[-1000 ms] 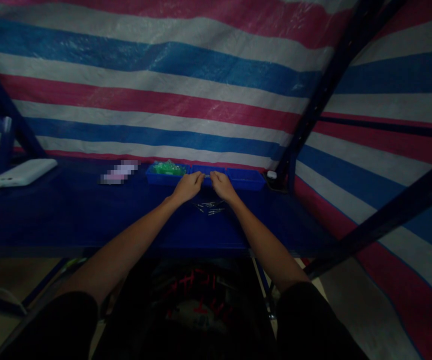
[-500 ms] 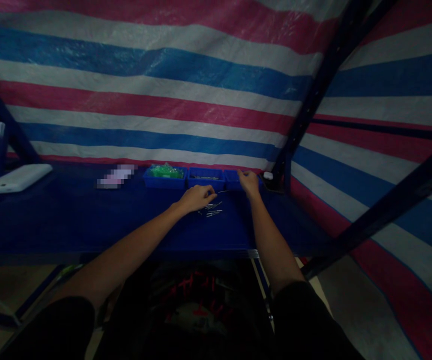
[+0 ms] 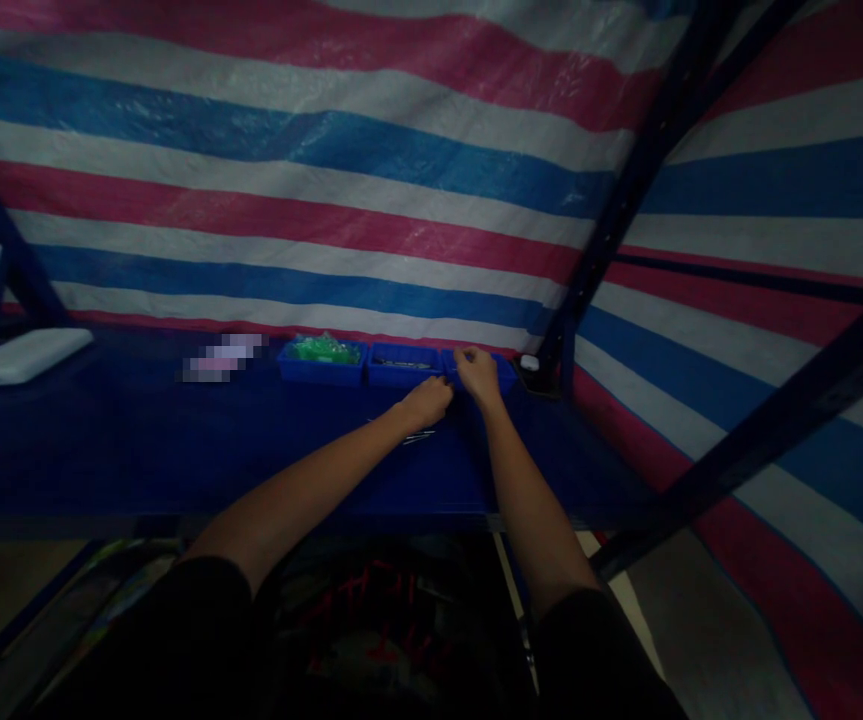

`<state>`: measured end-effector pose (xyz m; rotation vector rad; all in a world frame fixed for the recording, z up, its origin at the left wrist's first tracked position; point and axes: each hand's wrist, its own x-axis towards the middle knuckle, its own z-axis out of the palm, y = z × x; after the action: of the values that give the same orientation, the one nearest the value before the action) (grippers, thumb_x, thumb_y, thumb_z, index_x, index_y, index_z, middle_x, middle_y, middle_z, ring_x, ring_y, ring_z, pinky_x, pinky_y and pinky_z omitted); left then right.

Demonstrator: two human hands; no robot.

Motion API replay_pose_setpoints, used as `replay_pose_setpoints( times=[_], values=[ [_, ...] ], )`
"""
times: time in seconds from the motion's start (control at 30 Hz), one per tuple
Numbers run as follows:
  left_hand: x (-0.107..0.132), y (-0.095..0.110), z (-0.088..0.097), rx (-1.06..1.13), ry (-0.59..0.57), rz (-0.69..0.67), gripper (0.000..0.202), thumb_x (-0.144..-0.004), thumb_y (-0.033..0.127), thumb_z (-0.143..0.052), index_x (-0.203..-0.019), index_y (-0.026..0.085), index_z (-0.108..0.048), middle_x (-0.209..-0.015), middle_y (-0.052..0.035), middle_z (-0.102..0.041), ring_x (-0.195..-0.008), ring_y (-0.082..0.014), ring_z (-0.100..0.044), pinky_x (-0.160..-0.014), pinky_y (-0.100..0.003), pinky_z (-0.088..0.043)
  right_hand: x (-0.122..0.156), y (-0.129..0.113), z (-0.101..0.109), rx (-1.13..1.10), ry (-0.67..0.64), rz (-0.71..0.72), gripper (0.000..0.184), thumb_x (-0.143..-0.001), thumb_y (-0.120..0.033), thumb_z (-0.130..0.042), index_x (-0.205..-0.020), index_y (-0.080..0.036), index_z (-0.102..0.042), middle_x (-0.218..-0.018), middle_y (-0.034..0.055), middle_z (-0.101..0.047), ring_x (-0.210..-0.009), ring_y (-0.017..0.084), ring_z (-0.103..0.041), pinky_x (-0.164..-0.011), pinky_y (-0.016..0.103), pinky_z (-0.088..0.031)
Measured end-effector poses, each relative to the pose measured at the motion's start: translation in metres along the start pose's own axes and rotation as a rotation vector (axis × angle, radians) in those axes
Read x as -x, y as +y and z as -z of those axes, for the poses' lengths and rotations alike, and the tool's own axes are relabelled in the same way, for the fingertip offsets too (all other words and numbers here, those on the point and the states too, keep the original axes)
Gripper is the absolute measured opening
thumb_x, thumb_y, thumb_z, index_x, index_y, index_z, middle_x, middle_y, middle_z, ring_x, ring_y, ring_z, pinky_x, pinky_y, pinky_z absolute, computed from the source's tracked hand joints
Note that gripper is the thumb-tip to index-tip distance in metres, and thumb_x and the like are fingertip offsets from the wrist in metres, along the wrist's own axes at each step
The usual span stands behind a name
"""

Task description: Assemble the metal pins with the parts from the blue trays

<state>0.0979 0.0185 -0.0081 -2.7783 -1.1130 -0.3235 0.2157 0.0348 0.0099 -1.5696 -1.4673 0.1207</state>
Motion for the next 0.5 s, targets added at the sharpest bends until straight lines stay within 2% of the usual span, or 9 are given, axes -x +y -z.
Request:
replay_pose_setpoints(
  times=[0.13, 0.2, 0.27, 0.37, 0.43, 0.5],
  values=[
    [0.002, -0.005, 0.003, -0.045, -0.059, -0.056, 0.03, -0.074, 0.0, -0.045, -0.1, 0.006, -0.06, -0.102, -0.0178, -0.061, -0.094, -0.023, -0.06, -0.083, -0.031, -0.045, 0.003, -0.007, -0.002, 0.033, -0.053, 0.029, 0.032, -0.081, -0.038, -0.045, -0.085, -0.014, -0.068, -0.082, 0.0085, -0.068, -0.077, 0.017, -0.06, -0.072, 0.026, -0.041],
    [0.008, -0.012, 0.009, -0.01, -0.031, -0.077, 0.028, -0.074, -0.001, -0.043, -0.096, 0.006, -0.059, -0.101, -0.0172, -0.061, -0.092, -0.0223, -0.06, -0.081, -0.031, -0.045, 0.005, -0.01, -0.004, 0.051, -0.07, 0.042, 0.033, -0.082, -0.038, -0.045, -0.085, -0.015, -0.067, -0.08, 0.0073, -0.067, -0.075, 0.016, -0.059, -0.07, 0.025, -0.04],
    [0.018, -0.022, 0.016, 0.072, 0.117, -0.076, 0.024, -0.076, 0.001, -0.042, -0.094, 0.008, -0.056, -0.097, -0.0161, -0.061, -0.09, -0.0216, -0.059, -0.08, -0.032, -0.045, 0.008, -0.015, -0.005, 0.061, -0.084, 0.06, 0.033, -0.083, -0.039, -0.044, -0.085, -0.015, -0.067, -0.077, 0.0062, -0.066, -0.07, 0.015, -0.057, -0.067, 0.023, -0.039],
    [0.04, -0.044, 0.025, 0.321, 0.392, -0.007, 0.01, -0.082, 0.016, -0.045, -0.088, 0.013, -0.052, -0.084, -0.0085, -0.06, -0.077, -0.0183, -0.057, -0.072, -0.031, -0.045, 0.017, -0.026, -0.011, 0.032, -0.122, 0.135, 0.033, -0.085, -0.039, -0.042, -0.085, -0.015, -0.066, -0.073, 0.0044, -0.065, -0.065, 0.013, -0.055, -0.062, 0.022, -0.036],
    [0.055, -0.06, 0.028, 0.528, 0.549, 0.133, 0.008, -0.08, 0.023, -0.05, -0.084, 0.016, -0.05, -0.073, -0.003, -0.057, -0.067, -0.0153, -0.054, -0.066, -0.029, -0.044, 0.024, -0.034, -0.017, -0.002, -0.166, 0.209, 0.035, -0.087, -0.039, -0.039, -0.082, -0.016, -0.065, -0.072, 0.0031, -0.064, -0.064, 0.012, -0.053, -0.06, 0.021, -0.034],
    [0.065, -0.071, 0.028, 0.841, 0.648, 0.296, 0.008, -0.078, 0.023, -0.051, -0.078, 0.017, -0.047, -0.067, 0.0006, -0.054, -0.062, -0.0128, -0.053, -0.062, -0.026, -0.044, 0.032, -0.043, -0.025, -0.018, -0.233, 0.273, 0.037, -0.089, -0.038, -0.036, -0.078, -0.016, -0.063, -0.069, 0.0017, -0.063, -0.063, 0.011, -0.052, -0.059, 0.02, -0.032]
  ],
)
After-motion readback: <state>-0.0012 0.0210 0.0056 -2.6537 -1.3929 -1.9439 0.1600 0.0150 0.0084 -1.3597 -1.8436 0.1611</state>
